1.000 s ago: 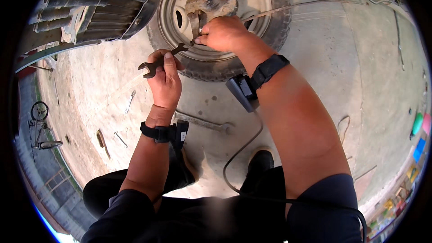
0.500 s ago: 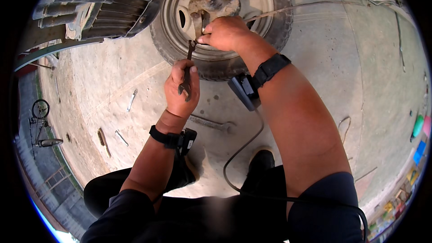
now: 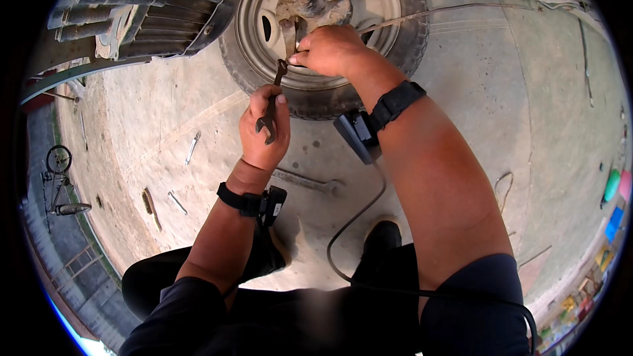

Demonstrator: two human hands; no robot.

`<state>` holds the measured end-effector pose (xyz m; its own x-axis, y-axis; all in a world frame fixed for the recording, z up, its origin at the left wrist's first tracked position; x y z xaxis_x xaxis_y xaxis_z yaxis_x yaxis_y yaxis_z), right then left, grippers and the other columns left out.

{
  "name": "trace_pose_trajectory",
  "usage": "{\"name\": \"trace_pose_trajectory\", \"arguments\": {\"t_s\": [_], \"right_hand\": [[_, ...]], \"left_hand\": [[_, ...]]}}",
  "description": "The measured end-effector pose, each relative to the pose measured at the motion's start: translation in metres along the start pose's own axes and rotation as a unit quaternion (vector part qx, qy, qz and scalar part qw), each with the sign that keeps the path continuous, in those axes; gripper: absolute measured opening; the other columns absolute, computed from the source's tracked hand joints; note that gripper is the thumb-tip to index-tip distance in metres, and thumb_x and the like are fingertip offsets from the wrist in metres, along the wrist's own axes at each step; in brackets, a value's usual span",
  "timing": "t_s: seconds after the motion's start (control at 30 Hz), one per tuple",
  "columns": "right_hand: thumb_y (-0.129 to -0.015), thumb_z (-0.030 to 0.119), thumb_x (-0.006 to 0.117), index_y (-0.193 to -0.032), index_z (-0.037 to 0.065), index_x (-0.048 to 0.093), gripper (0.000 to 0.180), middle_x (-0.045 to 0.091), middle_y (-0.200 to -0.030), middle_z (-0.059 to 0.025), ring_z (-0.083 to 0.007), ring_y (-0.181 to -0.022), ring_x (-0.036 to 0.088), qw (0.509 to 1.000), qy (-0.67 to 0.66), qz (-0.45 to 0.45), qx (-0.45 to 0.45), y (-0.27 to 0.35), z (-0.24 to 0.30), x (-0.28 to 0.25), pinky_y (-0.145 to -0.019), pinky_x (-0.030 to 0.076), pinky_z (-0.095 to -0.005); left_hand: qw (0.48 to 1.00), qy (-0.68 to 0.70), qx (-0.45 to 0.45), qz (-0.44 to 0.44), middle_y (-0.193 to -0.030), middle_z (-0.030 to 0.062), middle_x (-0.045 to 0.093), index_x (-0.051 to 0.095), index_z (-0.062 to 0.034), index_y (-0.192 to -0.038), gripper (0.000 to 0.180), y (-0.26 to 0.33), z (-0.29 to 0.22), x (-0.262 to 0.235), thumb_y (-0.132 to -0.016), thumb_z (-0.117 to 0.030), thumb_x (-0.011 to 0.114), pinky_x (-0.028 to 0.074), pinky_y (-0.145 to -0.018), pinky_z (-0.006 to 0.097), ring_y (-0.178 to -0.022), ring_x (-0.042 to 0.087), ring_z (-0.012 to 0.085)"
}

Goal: The person uses a wrench to loosen and remove bolts from the vehicle's suspension system near the wheel. They remove several bolts and a metal rod, placing them on the ground.

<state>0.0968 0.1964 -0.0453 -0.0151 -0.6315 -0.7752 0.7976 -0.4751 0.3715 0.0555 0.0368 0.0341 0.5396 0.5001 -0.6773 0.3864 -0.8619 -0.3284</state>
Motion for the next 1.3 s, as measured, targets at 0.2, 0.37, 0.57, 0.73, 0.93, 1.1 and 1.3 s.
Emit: {"name": "trace_pose_trajectory", "arguments": {"t_s": [0.2,0.37,0.57,0.73,0.93,1.1,1.3], "right_hand": [[-0.090,0.057,0.061,-0.116,0.013,0.073,0.052,0.072,-0.112,-0.0101,-0.0315,-0.109,0.065,1.000,0.007,-0.007,-0.008,-0.001,-0.002,0.001,-0.096,0.050,-0.0404],[-0.091,0.056,0.061,-0.115,0.013,0.073,0.051,0.072,-0.111,-0.0101,-0.0313,-0.108,0.065,1.000,0.011,-0.006,-0.011,0.000,0.001,-0.001,-0.095,0.050,-0.0407],[-0.091,0.056,0.061,-0.113,0.014,0.074,0.049,0.072,-0.109,-0.0098,-0.0315,-0.106,0.065,1.000,0.008,-0.001,-0.010,-0.001,0.000,0.001,-0.095,0.050,-0.0412],[-0.091,0.056,0.061,-0.112,0.015,0.074,0.048,0.073,-0.108,-0.0097,-0.0314,-0.105,0.066,1.000,0.011,-0.010,-0.013,0.000,0.001,0.000,-0.094,0.050,-0.0414],[-0.091,0.056,0.060,-0.111,0.015,0.074,0.048,0.073,-0.106,-0.0096,-0.0309,-0.104,0.066,1.000,0.014,-0.007,-0.008,-0.002,-0.001,-0.001,-0.092,0.050,-0.0419],[-0.092,0.056,0.059,-0.110,0.014,0.075,0.049,0.073,-0.103,-0.0099,-0.0311,-0.102,0.067,1.000,0.023,-0.004,-0.014,-0.003,0.001,0.000,-0.090,0.051,-0.0426],[-0.091,0.056,0.059,-0.109,0.015,0.075,0.048,0.073,-0.102,-0.0097,-0.0308,-0.101,0.067,1.000,0.027,0.000,-0.015,-0.003,0.002,0.001,-0.090,0.051,-0.0425]], "left_hand": [[1.000,-0.002,0.001,0.006,-0.083,0.0156,0.066,0.052,-0.0046,-0.107,0.014,-0.003,0.001,0.003,-0.095,-0.005,0.061,0.052,-0.065,0.041,-0.072,0.066,0.0364],[1.000,-0.005,0.020,0.001,-0.085,0.0150,0.066,0.052,-0.0045,-0.106,0.014,-0.004,-0.003,0.002,-0.095,-0.005,0.061,0.052,-0.065,0.041,-0.073,0.066,0.0368],[0.999,-0.015,0.032,0.008,-0.087,0.0137,0.064,0.053,-0.0051,-0.105,0.014,-0.002,-0.002,0.007,-0.094,-0.004,0.061,0.052,-0.067,0.040,-0.076,0.065,0.0378],[0.999,-0.012,0.031,0.010,-0.086,0.0136,0.064,0.054,-0.0049,-0.103,0.011,-0.006,-0.002,0.008,-0.094,-0.004,0.060,0.052,-0.067,0.040,-0.076,0.065,0.0381],[1.000,-0.009,-0.007,0.003,-0.089,0.0116,0.066,0.052,-0.0071,-0.107,0.016,-0.014,0.011,0.004,-0.094,-0.006,0.062,0.051,-0.063,0.041,-0.071,0.064,0.0357],[0.993,0.080,-0.086,-0.007,-0.076,0.0070,0.062,0.054,-0.0019,-0.110,0.013,-0.020,0.029,0.005,-0.102,-0.013,0.054,0.048,-0.063,0.032,-0.065,0.059,0.0187],[0.964,0.169,-0.205,-0.006,-0.064,0.0016,0.056,0.054,-0.0002,-0.095,0.023,-0.055,0.059,0.002,-0.106,-0.021,0.051,0.043,-0.050,0.027,-0.053,0.052,0.0090]]}}
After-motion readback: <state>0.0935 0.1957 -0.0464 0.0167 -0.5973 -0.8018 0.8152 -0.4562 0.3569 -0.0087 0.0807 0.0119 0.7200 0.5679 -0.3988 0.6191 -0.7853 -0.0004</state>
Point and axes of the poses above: each hand's wrist, its own y-axis away from the middle knuckle, its own x-axis out of the palm, z = x × y, the point moved 10 cm from there along -y, towards the middle knuckle
